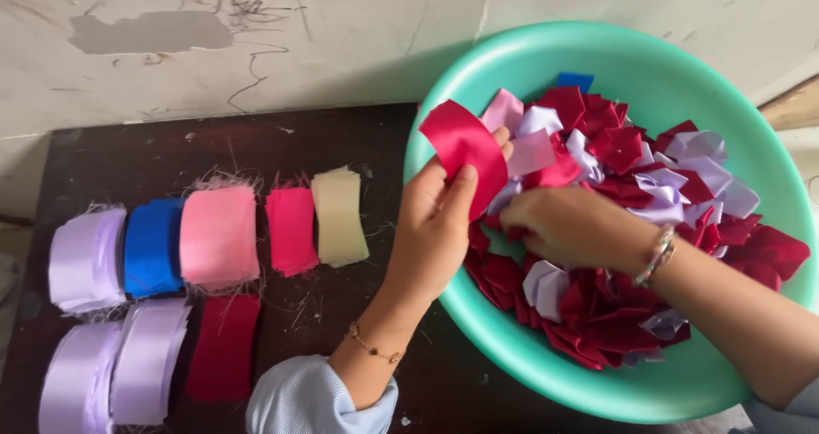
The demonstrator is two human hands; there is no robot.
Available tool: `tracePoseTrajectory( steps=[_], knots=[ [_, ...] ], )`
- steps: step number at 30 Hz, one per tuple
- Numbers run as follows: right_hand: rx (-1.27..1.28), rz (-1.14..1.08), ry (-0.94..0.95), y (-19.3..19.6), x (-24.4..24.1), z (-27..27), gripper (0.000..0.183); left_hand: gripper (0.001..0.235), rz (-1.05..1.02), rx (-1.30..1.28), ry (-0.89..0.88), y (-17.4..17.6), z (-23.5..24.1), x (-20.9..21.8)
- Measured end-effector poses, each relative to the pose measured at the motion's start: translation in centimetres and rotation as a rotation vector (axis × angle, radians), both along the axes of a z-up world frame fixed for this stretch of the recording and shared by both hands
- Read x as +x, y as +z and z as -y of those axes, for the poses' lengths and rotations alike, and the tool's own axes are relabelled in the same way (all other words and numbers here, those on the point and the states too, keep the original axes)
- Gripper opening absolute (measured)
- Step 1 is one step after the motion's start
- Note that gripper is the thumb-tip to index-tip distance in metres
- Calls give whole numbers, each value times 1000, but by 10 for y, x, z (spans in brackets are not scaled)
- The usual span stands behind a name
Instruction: Sorting various colored fabric ribbons from a bowl into organized piles on a table.
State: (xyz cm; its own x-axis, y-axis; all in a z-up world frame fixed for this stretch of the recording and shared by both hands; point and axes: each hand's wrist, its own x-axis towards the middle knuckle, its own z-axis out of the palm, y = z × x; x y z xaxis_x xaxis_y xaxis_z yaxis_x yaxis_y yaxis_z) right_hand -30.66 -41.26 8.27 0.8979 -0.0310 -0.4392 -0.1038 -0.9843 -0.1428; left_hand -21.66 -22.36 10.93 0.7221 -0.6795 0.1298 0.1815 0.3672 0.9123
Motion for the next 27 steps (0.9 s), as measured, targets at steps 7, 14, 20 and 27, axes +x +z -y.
tracePoseTrajectory(
  steps=[7,14,20,27],
  knots=[
    [-64,412,-53,38,-5,21,24,35,-13,-109,-84,-14,2,4],
    [-1,705,28,54,-15,9,27,46,-416,-417,-117,-24,3,10],
    [390,319,18,32,-4,-3,35,49,-522,-478,-136,-26,2,14],
    [136,298,3,21,2,4,61,49,-525,-473,-149,-20,1,9]
  ],
)
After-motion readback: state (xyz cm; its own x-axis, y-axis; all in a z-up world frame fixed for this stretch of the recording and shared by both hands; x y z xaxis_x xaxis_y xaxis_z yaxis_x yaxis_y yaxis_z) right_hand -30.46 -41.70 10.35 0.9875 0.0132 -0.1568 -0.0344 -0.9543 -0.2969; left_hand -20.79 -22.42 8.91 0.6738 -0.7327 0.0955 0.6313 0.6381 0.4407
